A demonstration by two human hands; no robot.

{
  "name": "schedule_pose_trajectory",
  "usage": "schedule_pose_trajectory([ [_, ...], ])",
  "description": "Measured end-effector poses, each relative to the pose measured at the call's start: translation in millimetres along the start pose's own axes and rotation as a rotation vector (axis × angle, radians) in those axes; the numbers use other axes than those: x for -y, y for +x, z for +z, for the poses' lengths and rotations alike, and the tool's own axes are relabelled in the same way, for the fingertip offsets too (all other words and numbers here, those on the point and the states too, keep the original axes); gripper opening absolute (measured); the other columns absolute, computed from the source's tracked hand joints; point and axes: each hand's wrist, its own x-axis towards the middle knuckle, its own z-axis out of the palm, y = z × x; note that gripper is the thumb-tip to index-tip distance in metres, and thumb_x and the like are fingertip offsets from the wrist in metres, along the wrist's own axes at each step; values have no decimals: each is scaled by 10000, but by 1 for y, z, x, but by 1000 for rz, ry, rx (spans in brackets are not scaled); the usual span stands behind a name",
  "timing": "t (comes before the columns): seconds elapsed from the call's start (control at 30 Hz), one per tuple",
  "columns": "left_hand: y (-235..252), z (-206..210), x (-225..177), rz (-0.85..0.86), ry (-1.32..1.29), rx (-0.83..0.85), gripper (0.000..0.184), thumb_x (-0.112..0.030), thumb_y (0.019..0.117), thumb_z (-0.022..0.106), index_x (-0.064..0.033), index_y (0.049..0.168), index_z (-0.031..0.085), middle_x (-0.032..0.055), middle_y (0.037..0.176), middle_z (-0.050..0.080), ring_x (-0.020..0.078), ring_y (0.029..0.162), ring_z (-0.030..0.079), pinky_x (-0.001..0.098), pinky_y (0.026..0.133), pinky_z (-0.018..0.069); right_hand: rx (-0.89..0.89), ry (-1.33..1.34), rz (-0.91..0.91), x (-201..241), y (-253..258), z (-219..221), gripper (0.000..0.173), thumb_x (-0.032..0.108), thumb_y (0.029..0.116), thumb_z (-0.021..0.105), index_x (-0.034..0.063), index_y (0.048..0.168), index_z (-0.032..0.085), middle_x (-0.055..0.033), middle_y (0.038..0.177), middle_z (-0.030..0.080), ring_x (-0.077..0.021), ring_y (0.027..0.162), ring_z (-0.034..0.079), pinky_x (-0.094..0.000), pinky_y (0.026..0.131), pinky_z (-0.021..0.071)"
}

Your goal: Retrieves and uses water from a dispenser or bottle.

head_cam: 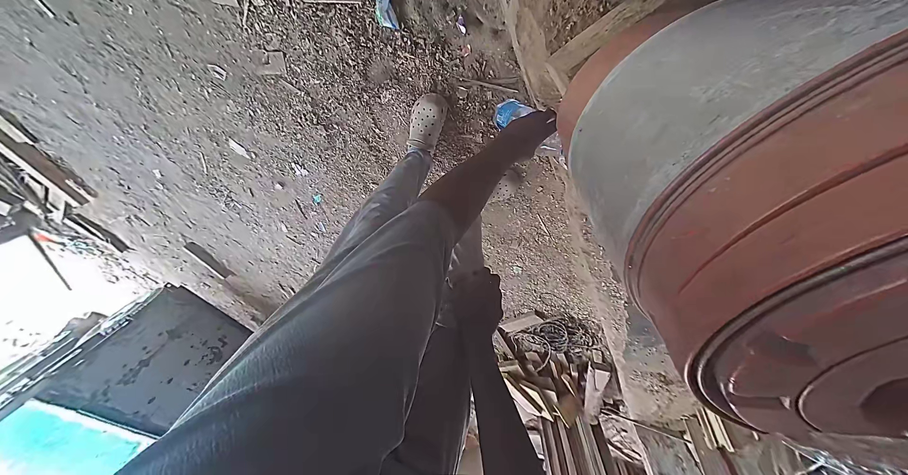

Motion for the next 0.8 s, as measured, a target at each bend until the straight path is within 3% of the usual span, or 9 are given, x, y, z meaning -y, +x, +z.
schedule_pose_trajectory([
  [0.33, -1, 11, 1, -10, -50, -28, 867, 22, 735, 845, -89, 1515, 482, 151, 1575, 437, 346, 1452, 432, 489, 1158, 432, 13, -70, -7, 1, -2, -3, 433, 407, 997, 587, 144, 1337, 635, -125, 1324, 647, -291, 1129, 679, -503, 858, 574],
  [0.43, 1, 15, 4, 8, -41, -48, 879, 11, 724, 851, -94, 1513, 477, 144, 1562, 450, 337, 1441, 443, 476, 1157, 436, -90, -99, -44, -14, 11, 19, 418, 475, 963, 588, 191, 1261, 661, -114, 1236, 657, -294, 1053, 689, -510, 764, 595],
  [0.57, 6, 23, 10, 51, -119, -78, 904, 36, 671, 870, -57, 1485, 488, 164, 1510, 497, 339, 1403, 483, 466, 1164, 424, -93, -103, -45, -18, 14, 20, 411, 478, 969, 578, 194, 1253, 664, -115, 1239, 657, -291, 1048, 690, -501, 759, 596],
  [0.7, 0, 15, 5, 59, -215, -48, 816, -26, 720, 885, -24, 1449, 520, 182, 1489, 521, 345, 1380, 512, 493, 1144, 440, -84, -77, -30, -15, 12, 15, 421, 471, 975, 585, 186, 1275, 664, -126, 1278, 647, -310, 1069, 688, -530, 770, 595],
  [0.8, 3, 20, 7, 57, -226, -16, 900, -64, 698, 920, -48, 1484, 483, 174, 1517, 496, 344, 1400, 492, 492, 1156, 427, -91, -66, -21, -16, 12, 17, 410, 469, 974, 576, 197, 1265, 671, -111, 1274, 650, -299, 1061, 688, -526, 768, 592],
])
